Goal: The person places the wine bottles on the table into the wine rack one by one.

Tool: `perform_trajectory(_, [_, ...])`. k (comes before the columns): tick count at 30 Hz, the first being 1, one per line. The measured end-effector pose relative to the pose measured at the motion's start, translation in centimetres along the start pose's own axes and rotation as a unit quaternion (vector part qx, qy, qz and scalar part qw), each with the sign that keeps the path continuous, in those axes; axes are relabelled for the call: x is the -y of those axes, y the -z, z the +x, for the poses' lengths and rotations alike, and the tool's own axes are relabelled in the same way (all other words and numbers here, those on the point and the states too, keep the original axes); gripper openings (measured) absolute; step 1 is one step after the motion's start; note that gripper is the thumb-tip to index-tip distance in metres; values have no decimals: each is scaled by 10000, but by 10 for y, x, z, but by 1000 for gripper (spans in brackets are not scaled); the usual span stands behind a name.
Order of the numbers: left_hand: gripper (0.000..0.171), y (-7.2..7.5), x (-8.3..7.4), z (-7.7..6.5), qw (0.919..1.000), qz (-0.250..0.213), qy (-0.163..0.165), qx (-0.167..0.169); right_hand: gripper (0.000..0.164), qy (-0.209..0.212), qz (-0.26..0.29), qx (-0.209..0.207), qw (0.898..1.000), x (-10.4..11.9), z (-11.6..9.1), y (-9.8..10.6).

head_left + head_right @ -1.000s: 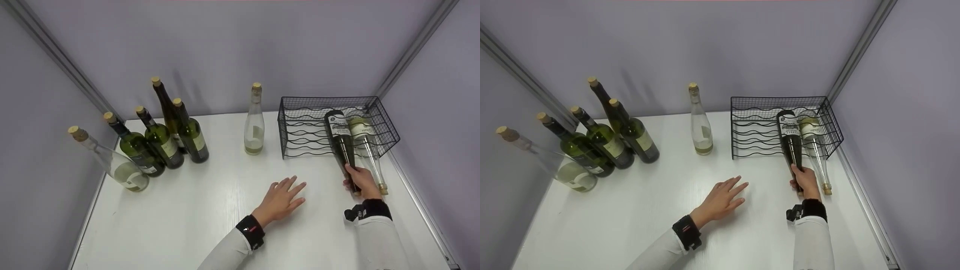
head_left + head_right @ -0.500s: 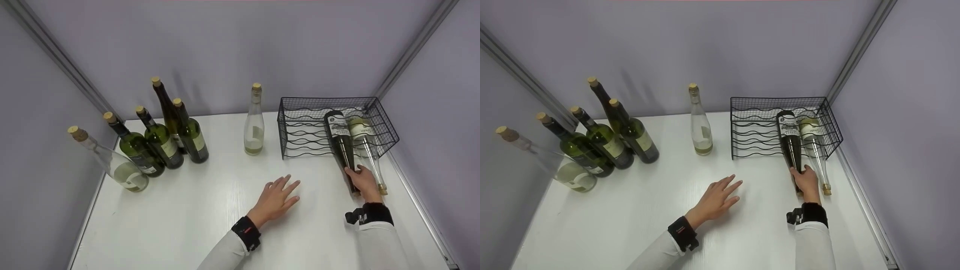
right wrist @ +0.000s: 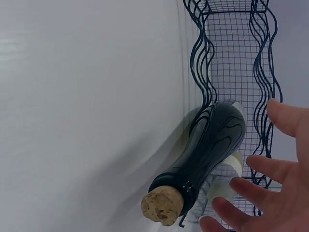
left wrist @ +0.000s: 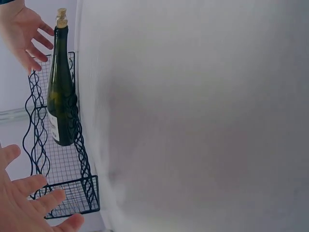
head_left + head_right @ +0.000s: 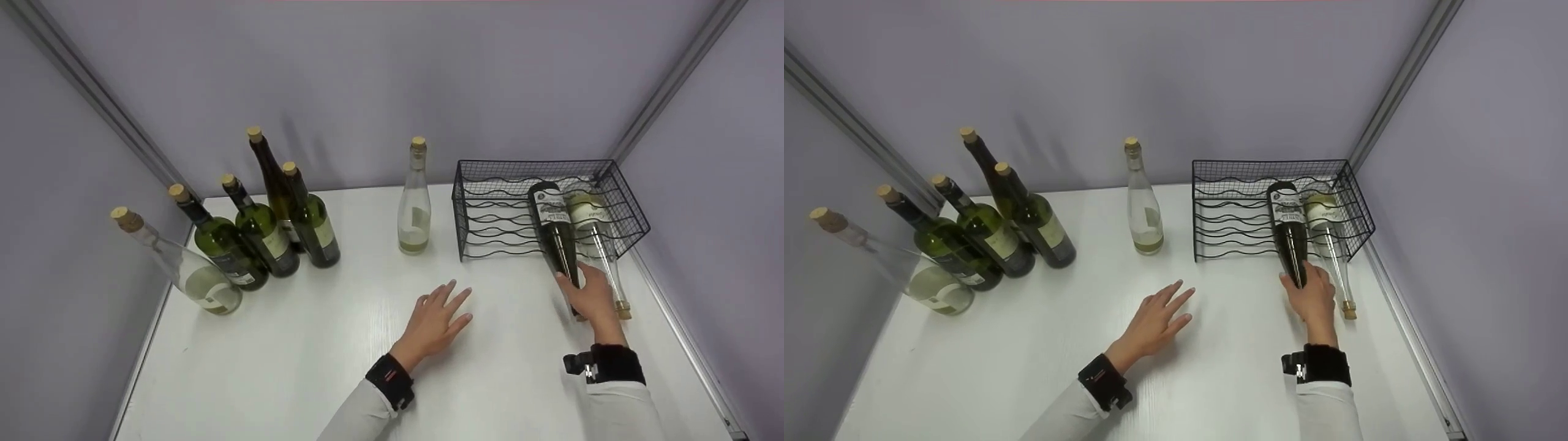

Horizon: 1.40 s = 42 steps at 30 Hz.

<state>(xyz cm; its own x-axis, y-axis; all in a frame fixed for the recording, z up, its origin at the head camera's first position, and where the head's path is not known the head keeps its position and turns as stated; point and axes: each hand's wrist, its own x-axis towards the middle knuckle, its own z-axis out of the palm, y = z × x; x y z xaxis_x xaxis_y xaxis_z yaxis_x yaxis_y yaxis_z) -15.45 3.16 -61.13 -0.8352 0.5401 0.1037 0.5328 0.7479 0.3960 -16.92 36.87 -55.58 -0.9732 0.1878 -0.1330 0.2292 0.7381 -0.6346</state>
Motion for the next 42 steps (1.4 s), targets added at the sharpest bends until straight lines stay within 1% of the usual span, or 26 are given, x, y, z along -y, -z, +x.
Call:
perform_trajectory(5, [61, 0, 14, -7, 9998, -27, 151, -137, 80, 491, -202, -26, 9986, 14, -10, -13])
perform_trajectory(9, [63, 1, 28, -14, 9992, -67, 303, -243, 82, 711, -339, 78, 9969, 25, -17, -26])
perform_trajectory(14, [62, 7, 45, -24, 9978, -146, 511, -394, 80, 1040, -564, 218, 9927, 36, -23, -47])
perform_trajectory(18, [61, 14, 62, -36, 9957, -294, 672, -568, 79, 1174, -469, 375, 9913, 45, -26, -63])
perform_trajectory(24, [58, 27, 93, -60, 9895, -439, 982, -965, 80, 1308, -335, 632, 9888, 59, -32, -84])
perform_trajectory(30, [58, 39, 119, -81, 9795, -516, 1334, -1417, 79, 1518, -231, 861, 9844, 79, -36, -106])
perform_trajectory(33, [57, 46, 130, -90, 9730, -549, 1472, -1690, 79, 1570, -207, 1031, 9820, 90, -37, -116])
perform_trajectory(35, [57, 51, 136, -96, 9681, -614, 1620, -1812, 79, 1606, -204, 1140, 9802, 97, -39, -122])
perform_trajectory(39, [59, 62, 148, -108, 9552, -934, 1949, -2023, 79, 1644, -150, 1343, 9771, 110, -41, -133])
perform_trajectory(41, [60, 66, 155, -113, 9462, -1118, 2092, -2202, 78, 1649, -71, 1422, 9760, 114, -43, -137])
perform_trajectory(42, [60, 68, 157, -115, 9401, -1229, 2152, -2340, 78, 1636, -38, 1476, 9754, 116, -44, -140])
